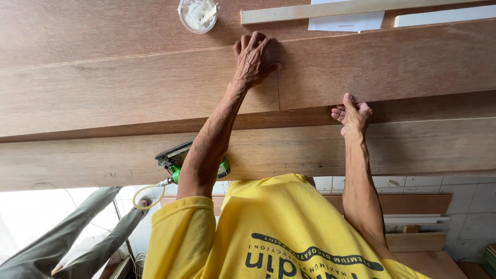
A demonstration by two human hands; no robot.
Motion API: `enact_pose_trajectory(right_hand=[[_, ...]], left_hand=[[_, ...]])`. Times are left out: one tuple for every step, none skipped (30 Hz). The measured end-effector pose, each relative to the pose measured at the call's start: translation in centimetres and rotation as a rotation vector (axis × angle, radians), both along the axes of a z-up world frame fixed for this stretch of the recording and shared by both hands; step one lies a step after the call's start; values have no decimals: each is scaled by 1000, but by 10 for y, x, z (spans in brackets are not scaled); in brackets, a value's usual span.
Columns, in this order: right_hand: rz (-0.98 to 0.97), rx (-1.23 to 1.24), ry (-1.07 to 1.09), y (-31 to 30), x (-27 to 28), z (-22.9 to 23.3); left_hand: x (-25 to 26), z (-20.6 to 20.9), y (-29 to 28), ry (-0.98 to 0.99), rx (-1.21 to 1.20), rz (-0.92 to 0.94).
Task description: Assembling wooden frames by nailing strips to plywood boards and applying adhesive to the edges.
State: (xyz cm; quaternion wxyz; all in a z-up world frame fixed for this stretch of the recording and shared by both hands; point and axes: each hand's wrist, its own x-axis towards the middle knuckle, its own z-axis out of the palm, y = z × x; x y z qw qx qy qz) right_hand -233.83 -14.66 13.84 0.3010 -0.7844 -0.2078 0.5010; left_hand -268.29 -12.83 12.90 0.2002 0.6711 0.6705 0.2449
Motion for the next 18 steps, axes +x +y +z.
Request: enact_pose_trajectory(right_hand=[[-9,3,25,1,0,0],[-18,6,49,2,1,-1],[-17,1,47,2,5,-7],[-28,12,96,2,10,-13],[-38,24,147,2,13,-19],[-37,21,147,2,14,-20],[-47,33,162,2,14,-22],[-58,46,178,2,15,-23],[-58,44,179,1,15,-23],[-55,55,188,1,16,-23],[-51,69,197,1,16,-23],[-51,68,197,2,16,-22],[-56,63,207,2,16,-21],[-61,58,217,2,16,-21],[-64,58,218,2,16,-21],[-60,55,218,2,16,-22],[-57,52,217,2,16,-22],[-60,52,217,3,15,-22]], left_hand=[[0,1,1,-10,-6,3],[0,3,2,-20,-12,5],[1,5,3,-22,-17,6],[2,8,3,-25,-43,18],[3,11,4,-26,-68,29],[2,11,4,-27,-72,30],[2,12,6,-37,-82,33],[3,13,7,-48,-92,35],[2,12,7,-48,-95,35],[2,11,7,-45,-88,31],[2,10,8,-42,-81,26],[1,10,9,-41,-82,26],[1,11,9,-49,-81,25],[0,11,8,-56,-81,24],[0,12,8,-55,-81,22],[0,13,9,-61,-84,20],[0,15,9,-68,-86,18],[0,14,9,-67,-87,15]])
